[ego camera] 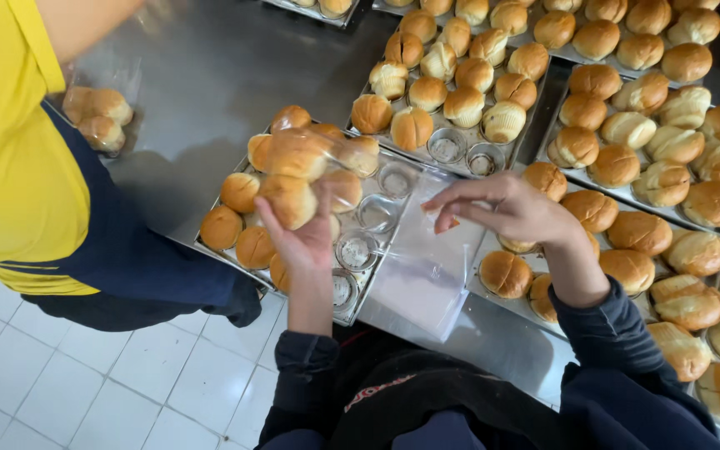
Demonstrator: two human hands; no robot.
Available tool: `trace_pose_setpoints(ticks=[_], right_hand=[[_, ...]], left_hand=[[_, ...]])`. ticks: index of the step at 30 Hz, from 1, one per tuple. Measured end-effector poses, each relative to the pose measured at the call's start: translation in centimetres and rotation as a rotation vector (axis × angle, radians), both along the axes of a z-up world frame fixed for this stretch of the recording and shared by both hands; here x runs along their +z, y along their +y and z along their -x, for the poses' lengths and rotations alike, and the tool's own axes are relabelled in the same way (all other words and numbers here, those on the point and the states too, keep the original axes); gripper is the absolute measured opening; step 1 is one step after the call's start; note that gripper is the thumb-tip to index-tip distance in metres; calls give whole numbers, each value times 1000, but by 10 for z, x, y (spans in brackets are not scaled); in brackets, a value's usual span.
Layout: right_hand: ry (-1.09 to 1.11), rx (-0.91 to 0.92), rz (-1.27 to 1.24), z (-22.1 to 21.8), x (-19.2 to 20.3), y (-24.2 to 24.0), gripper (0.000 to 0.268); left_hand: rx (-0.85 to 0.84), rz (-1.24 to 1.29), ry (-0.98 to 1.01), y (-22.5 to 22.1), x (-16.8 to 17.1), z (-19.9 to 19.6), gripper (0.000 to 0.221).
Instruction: The person picks up bread rolls from a tray and places them into plastic bags by hand.
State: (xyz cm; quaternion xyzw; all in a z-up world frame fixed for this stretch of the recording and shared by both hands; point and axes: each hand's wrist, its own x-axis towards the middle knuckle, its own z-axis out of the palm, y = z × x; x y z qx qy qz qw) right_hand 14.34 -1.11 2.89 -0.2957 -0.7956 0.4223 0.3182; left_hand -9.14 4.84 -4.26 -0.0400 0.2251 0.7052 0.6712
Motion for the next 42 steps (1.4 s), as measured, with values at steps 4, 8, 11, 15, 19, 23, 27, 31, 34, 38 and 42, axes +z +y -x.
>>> trace_pose_setpoints(ticks=[4,8,11,15,19,23,27,31,34,38,42], right_hand=[[46,-588,-57,-33,-67,59,19],[-703,-1024,-103,-23,-161,126,76],[-958,-1156,-193,13,-190,150,91],[-750,-1237,-159,-8,-207,164,77],[135,-890,-259,-47,-177,136,53],[332,-547,-52,-34,-85,59,81],[-293,-612,-388,36,-13,20,86],[-426,-482,-438,58,7,15,72],[-426,-536,-514,71,-16,22,68],[-407,-600,-510,98,-25,18,63],[-378,-654,-475,117,-34,20,62]], left_hand=[[125,-11,-7,16,-19,29,69],[212,-40,-29,25,-24,39,68],[217,-44,-17,29,-25,35,66],[261,-17,-27,37,-32,32,63],[333,-35,-35,49,-35,26,59],[238,-4,-65,50,-39,3,57],[14,-85,-89,25,-30,-33,54],[-69,-194,63,12,-10,-32,64],[-150,-164,65,8,-20,-35,70],[-200,-201,135,2,-37,-41,66],[-7,-209,235,-1,-33,-30,55]])
